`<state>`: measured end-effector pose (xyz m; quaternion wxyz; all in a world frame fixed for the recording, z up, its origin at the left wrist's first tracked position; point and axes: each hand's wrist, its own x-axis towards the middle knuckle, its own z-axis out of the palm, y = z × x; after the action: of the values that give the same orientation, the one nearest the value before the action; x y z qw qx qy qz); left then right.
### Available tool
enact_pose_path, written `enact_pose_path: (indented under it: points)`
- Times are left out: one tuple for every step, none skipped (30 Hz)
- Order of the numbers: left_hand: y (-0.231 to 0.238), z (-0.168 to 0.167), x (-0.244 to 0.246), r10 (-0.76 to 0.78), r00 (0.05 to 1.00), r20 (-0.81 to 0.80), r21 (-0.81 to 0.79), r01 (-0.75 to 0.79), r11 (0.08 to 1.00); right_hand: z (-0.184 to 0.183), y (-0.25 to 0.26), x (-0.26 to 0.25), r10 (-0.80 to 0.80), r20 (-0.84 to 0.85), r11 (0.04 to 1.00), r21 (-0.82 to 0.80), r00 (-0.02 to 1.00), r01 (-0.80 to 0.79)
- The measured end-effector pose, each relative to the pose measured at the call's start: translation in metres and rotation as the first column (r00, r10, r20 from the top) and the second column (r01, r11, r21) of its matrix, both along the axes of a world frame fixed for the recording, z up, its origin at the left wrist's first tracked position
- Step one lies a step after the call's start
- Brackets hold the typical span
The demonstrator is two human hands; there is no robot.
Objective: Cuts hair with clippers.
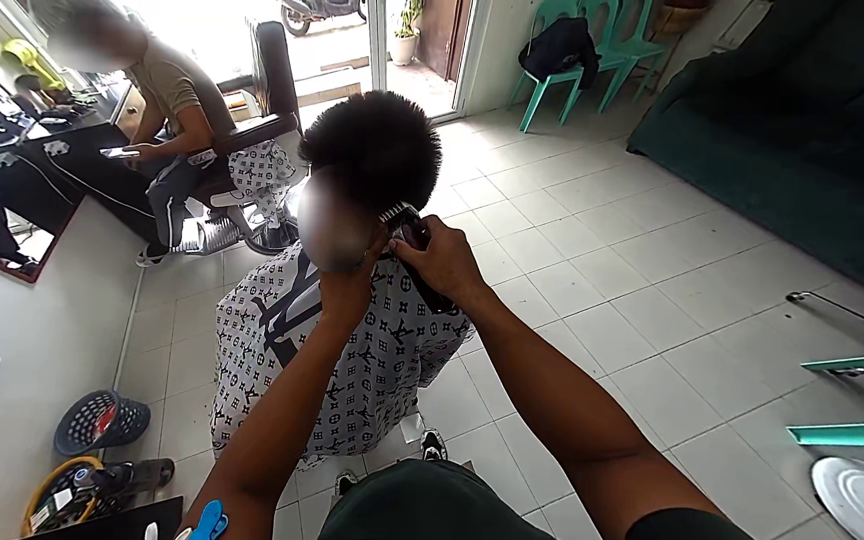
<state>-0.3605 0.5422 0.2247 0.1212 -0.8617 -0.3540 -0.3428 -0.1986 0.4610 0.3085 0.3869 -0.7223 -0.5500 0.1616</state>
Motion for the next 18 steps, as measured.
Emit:
enact_pose_path:
  points:
    - [0.000, 0.000, 0.000, -0.011, 1.000, 0.013, 0.000, 0.011, 1.000, 0.000, -0.001, -0.003, 0.008, -0.004, 1.000, 0.029, 1.000, -0.007]
    - [0.000, 0.000, 0.000, -0.025, 0.999, 0.022, 0.003, 0.025, 1.000, -0.001, -0.001, -0.007, 0.030, -0.006, 0.997, 0.074, 1.000, -0.030]
    - [0.000, 0.000, -0.001, -0.038, 0.999, 0.016, -0.005, 0.038, 0.999, -0.003, -0.001, -0.009, 0.067, -0.008, 0.991, 0.116, 0.998, -0.066]
    - [-0.001, 0.000, -0.005, -0.056, 0.998, -0.007, -0.019, 0.056, 0.998, -0.007, -0.001, -0.009, 0.113, -0.019, 0.985, 0.131, 0.993, -0.109]
    - [-0.002, -0.002, -0.012, -0.095, 0.995, -0.016, -0.043, 0.094, 0.995, -0.012, -0.003, -0.007, 0.155, -0.064, 0.983, 0.109, 0.986, -0.148]
    - [-0.006, -0.005, -0.023, -0.139, 0.990, -0.006, -0.069, 0.138, 0.988, -0.019, -0.008, -0.004, 0.185, -0.159, 0.982, 0.061, 0.970, -0.177]
    - [-0.010, -0.009, -0.036, -0.156, 0.988, -0.009, -0.110, 0.154, 0.982, -0.027, -0.011, -0.001, 0.187, -0.285, 0.980, -0.005, 0.940, -0.197]
    - [-0.016, -0.016, -0.051, -0.154, 0.988, -0.013, -0.165, 0.149, 0.975, -0.036, -0.012, 0.000, 0.170, -0.413, 0.975, -0.062, 0.895, -0.214]
    - [-0.024, -0.024, -0.065, -0.150, 0.988, 0.018, -0.222, 0.151, 0.963, -0.043, -0.011, -0.001, 0.150, -0.526, 0.970, -0.087, 0.837, -0.229]
    - [-0.035, -0.031, -0.078, -0.145, 0.987, 0.071, -0.294, 0.159, 0.942, -0.050, -0.008, -0.006, 0.136, -0.614, 0.970, -0.078, 0.777, -0.231]
    - [-0.046, -0.035, -0.089, -0.130, 0.984, 0.125, -0.367, 0.168, 0.915, -0.055, -0.004, -0.012, 0.136, -0.684, 0.972, -0.048, 0.716, -0.230]
    - [-0.058, -0.039, -0.097, -0.107, 0.977, 0.183, -0.430, 0.177, 0.885, -0.056, 0.002, -0.019, 0.146, -0.743, 0.972, -0.014, 0.653, -0.234]
    - [-0.069, -0.042, -0.104, -0.075, 0.969, 0.237, -0.479, 0.184, 0.858, -0.056, 0.009, -0.025, 0.160, -0.792, 0.972, 0.023, 0.589, -0.233]
    - [-0.080, -0.045, -0.110, -0.040, 0.958, 0.285, -0.513, 0.188, 0.838, -0.056, 0.016, -0.030, 0.176, -0.829, 0.971, 0.057, 0.530, -0.233]
    - [-0.091, -0.047, -0.114, -0.003, 0.949, 0.317, -0.538, 0.182, 0.823, -0.055, 0.022, -0.034, 0.189, -0.853, 0.970, 0.085, 0.486, -0.229]
    - [-0.101, -0.048, -0.117, 0.029, 0.940, 0.339, -0.567, 0.179, 0.804, -0.054, 0.026, -0.037, 0.197, -0.870, 0.969, 0.101, 0.452, -0.227]
    - [-0.111, -0.048, -0.121, 0.058, 0.935, 0.350, -0.601, 0.176, 0.780, -0.054, 0.028, -0.039, 0.196, -0.883, 0.969, 0.107, 0.426, -0.223]
    - [-0.119, -0.050, -0.125, 0.080, 0.932, 0.353, -0.631, 0.174, 0.756, -0.052, 0.029, -0.040, 0.198, -0.896, 0.968, 0.116, 0.398, -0.220]
